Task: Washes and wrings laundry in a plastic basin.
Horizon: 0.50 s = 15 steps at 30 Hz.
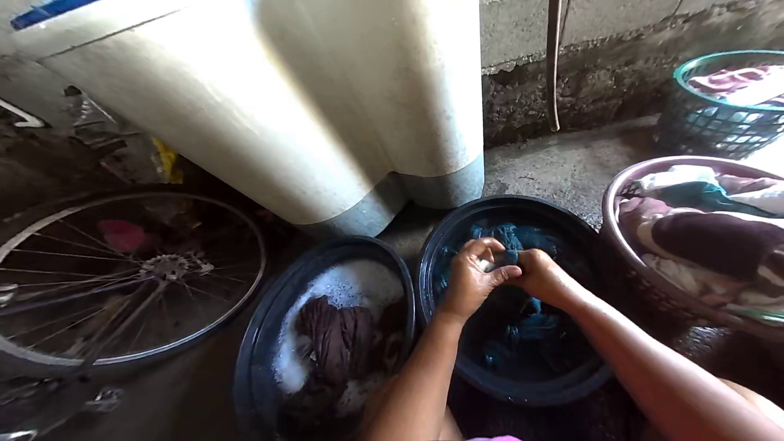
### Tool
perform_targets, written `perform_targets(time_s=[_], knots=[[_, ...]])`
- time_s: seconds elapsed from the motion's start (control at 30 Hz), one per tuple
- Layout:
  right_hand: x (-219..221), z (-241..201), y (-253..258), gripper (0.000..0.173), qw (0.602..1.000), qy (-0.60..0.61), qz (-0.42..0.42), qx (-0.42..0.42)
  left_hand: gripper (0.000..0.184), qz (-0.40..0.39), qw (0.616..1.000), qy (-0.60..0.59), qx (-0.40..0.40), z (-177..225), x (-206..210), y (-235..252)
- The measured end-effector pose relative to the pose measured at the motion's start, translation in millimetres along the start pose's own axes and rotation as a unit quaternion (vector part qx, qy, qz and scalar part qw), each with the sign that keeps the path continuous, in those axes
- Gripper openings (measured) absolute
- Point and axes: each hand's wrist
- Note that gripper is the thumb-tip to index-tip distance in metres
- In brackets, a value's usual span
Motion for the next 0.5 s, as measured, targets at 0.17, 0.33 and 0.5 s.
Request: perform_targets(time_s=[0.17,0.33,0.5], knots=[[-42.0,-18.9,-5.8,0.015,0.993,0.075,0.06,-0.065,0.034,-0.209,0.963,-0.066,-0.154,-3.1,3.0,-4.5],[-107.5,-20.5,-16.3,0.007,0.963,0.07,0.17,-0.196,0.029,-0.283,0.953,0.05,-0.094,-25.3,-10.2,1.4],[-131.8,0.2,-12.6,0.01,0.924,0.191,0.325,-0.067,0.024,-0.223,0.968,0.061,-0.094,-20.2,-19.0,6.7]])
Point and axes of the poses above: each hand's wrist, its own y-axis towards the middle knuckle, its own x-axis out of the palm, z = x × y, and after that the axes turned 12 degrees about z, right-handed
